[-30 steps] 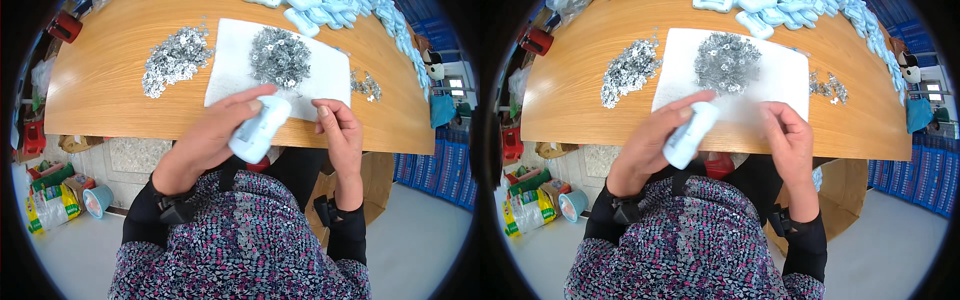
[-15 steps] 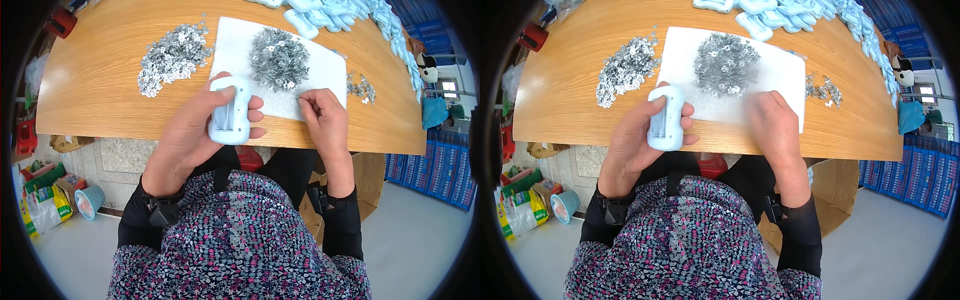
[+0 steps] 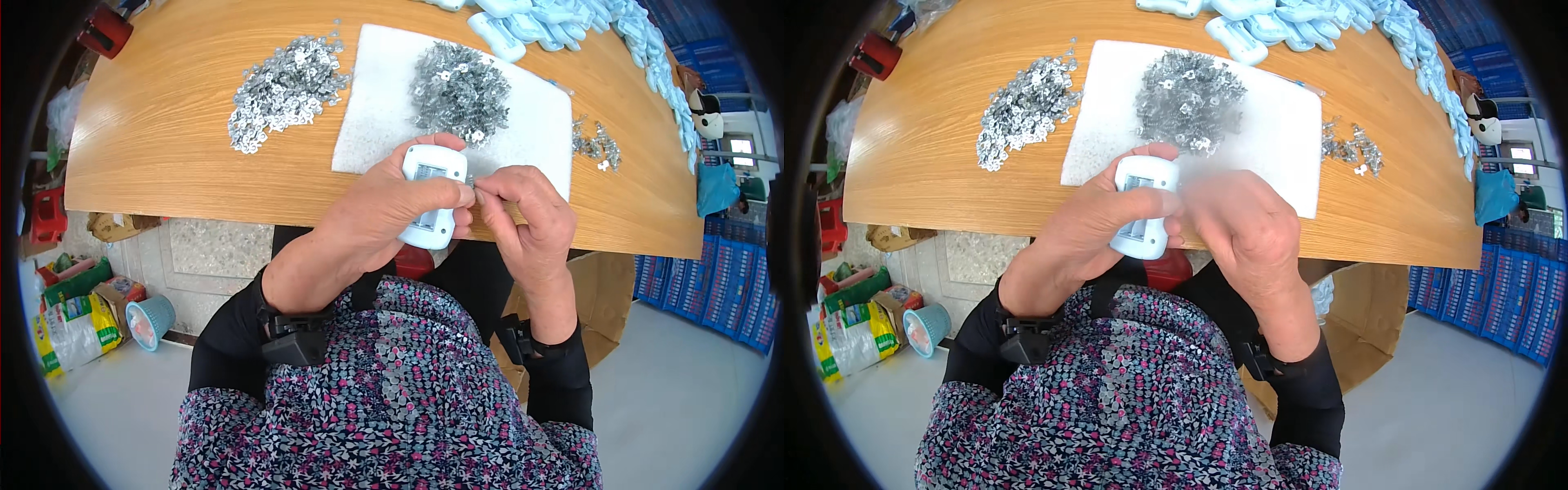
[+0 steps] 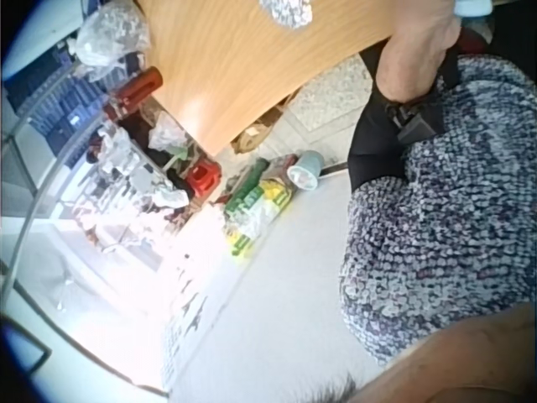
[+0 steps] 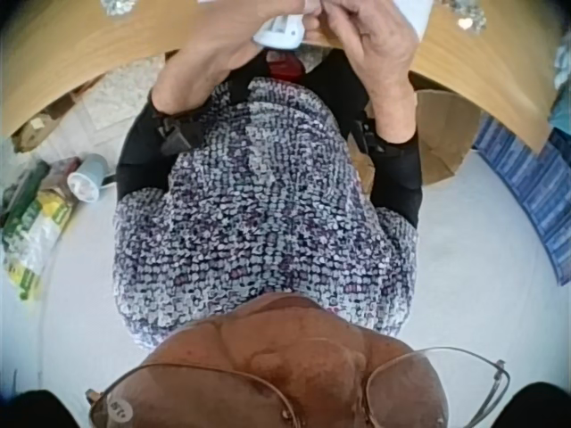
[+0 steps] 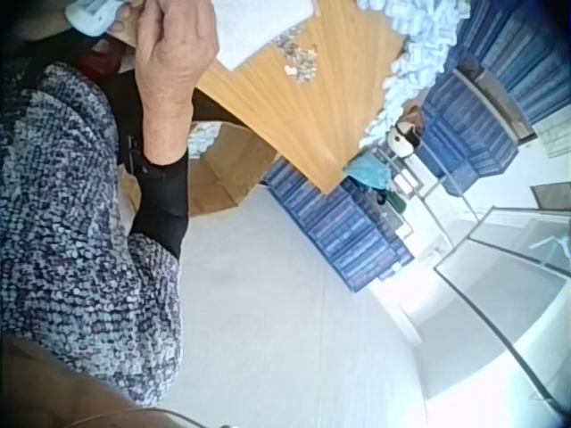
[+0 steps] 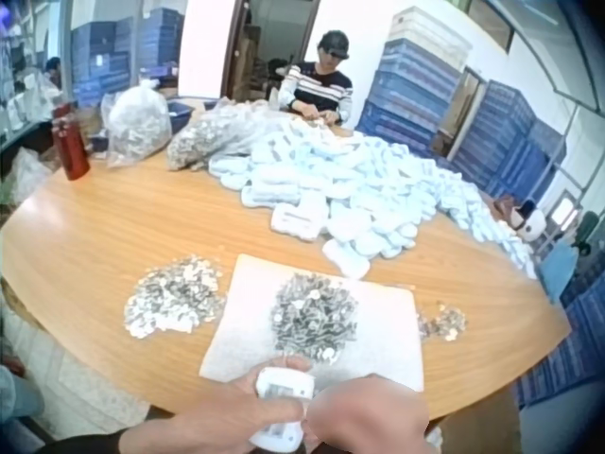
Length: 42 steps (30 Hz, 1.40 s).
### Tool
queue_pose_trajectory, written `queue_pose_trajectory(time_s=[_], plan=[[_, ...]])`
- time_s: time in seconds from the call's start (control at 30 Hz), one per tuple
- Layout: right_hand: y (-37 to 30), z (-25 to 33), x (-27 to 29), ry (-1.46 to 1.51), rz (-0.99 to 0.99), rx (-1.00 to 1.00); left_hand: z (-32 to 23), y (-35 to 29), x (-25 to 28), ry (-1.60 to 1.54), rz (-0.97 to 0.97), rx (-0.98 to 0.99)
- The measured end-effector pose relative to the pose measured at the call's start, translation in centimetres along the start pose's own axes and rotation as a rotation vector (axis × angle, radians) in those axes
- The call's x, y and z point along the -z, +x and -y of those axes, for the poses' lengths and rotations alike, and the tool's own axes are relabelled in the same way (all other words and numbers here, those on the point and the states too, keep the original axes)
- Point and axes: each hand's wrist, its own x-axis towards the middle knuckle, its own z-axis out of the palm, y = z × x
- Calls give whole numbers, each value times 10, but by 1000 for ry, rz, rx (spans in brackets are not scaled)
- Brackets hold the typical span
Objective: Assembling small silver decorative components into a white plastic housing.
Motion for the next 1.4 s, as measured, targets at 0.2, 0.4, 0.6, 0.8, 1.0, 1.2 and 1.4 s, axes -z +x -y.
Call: queue_pose_trajectory(time_s=[0.2,0.4,0.6,0.8,1.0,1.2,1.4], plan=[[-1,1,2,191,46,-122,3,0,-3,66,-27,-45],[-4,1,7,701,151,-578,4,-2,-7,203,-43,-138],[9,-3,19,818,345,-764,8,0,-2,392,-11,-223],[10,-8,24,932,454,-910,6,-3,-2,493,23,-185],[2,-9,20,1188,299,-903,6,-1,-5,254,13,-201],[-13,8,8,1288,313,-929,-8,9,-9,2,62,-353],[-13,13,-1,1299,214,-889,-1,8,0,-57,127,-369]])
